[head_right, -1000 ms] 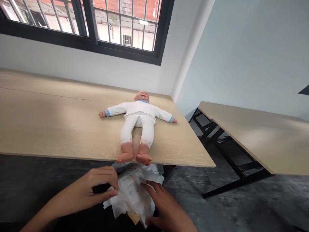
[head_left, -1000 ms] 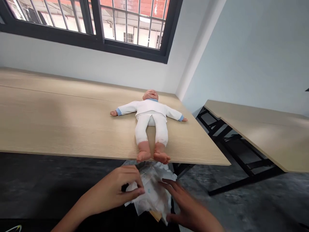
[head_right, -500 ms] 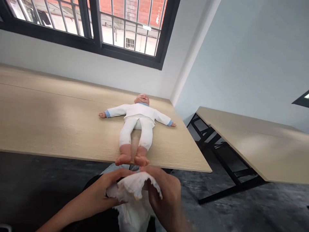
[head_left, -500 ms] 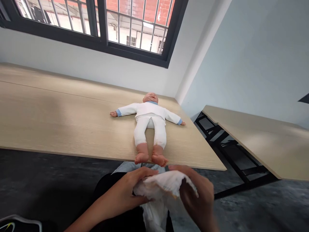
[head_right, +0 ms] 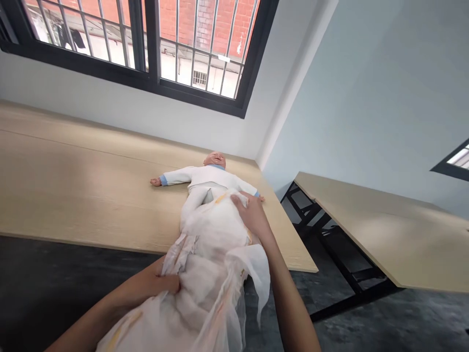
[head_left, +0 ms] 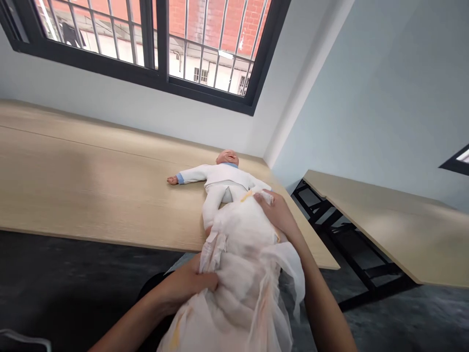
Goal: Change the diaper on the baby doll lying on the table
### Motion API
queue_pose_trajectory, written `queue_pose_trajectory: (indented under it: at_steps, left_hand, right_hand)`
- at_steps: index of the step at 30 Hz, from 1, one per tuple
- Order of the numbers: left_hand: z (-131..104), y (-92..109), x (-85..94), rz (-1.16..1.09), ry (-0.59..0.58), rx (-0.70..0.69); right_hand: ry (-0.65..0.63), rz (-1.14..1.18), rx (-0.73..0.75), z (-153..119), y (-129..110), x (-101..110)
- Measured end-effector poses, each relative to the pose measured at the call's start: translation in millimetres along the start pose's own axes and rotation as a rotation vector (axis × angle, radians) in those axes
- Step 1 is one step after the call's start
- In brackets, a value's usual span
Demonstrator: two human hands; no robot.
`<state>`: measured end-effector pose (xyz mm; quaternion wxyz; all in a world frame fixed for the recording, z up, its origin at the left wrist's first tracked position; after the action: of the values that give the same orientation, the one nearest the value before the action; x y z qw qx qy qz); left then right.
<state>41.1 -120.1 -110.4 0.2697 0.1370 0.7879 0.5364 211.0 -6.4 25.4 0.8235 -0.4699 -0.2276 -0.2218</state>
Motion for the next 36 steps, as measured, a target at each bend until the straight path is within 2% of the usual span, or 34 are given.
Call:
queue_pose_trajectory:
  at_steps: [3, 6, 8, 10, 11, 13, 16, 18, 20, 23, 27, 32, 33, 36]
  left_hand:
    - [-4, -2, 4.0, -0.037, -0.005, 0.042]
    - [-8, -11, 7.3, -0.062, -0.015, 0.091]
    - [-10, -19, 11.7, -0.077, 0.016, 0.11]
    - [-10, -26, 13.7, -0.097, 0.041, 0.127]
    - [-10, -29, 12.9, -0.109, 0.044, 0.128]
    - [-11, -30, 7.3, -0.111, 0.026, 0.117]
    - [-18, -21, -4.5, -0.007, -0.017, 0.056]
    - [-25, -8, -11.7, 0.142, -0.049, -0.023]
    - [-32, 3, -15.6, 0.273, -0.066, -0.105]
    - [-36, 12, -16.1, 0.333, -0.082, -0.158]
    - [-35, 12, -21.2, 0.285, -0.184, -0.141]
    - [-34, 4, -27.9, 0.238, -0.332, -0.059]
    - [-34, 5, -28.7, 0.232, -0.351, -0.061]
    - [-32, 5, -31.1, 0.218, -0.391, -0.066]
  right_hand:
    - [-0.095, 0.019, -0.074, -11, 32, -13]
    - [-0.035, 0.004, -0.14, -33, 47, 2]
    - [0.089, 0.009, -0.156, -52, 42, 26]
    - [0.179, -0.016, -0.121, -74, 23, 45]
    - [0.189, -0.05, -0.087, -85, 9, 47]
    - [0.126, -0.119, 0.038, -102, -26, 35]
    - [-0.051, -0.257, 0.341, -120, -83, -12]
    - [-0.152, -0.378, 0.515, -128, -105, -43]
    - [-0.208, -0.433, 0.616, -130, -114, -62]
    - [-0.222, -0.396, 0.638, -125, -109, -65]
    - [-0.225, -0.206, 0.585, -118, -96, -47]
    - [-0.07, -0.082, 0.38, -108, -72, -15]
    - [-0.088, -0.078, 0.363, -109, -70, -14]
    - [-0.272, -0.105, 0.407, -121, -76, -31]
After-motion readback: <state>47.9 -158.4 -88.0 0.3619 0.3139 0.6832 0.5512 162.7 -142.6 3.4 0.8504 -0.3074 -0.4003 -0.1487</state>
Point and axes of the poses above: each hand's wrist, its own z-axis towards the middle knuckle, its own x-axis out of the back of the hand, y = z × x, the point moved 9 cm from there along z, towards the middle knuckle, and after that the axes turned 4 degrees about z, right-handed, at the moved point
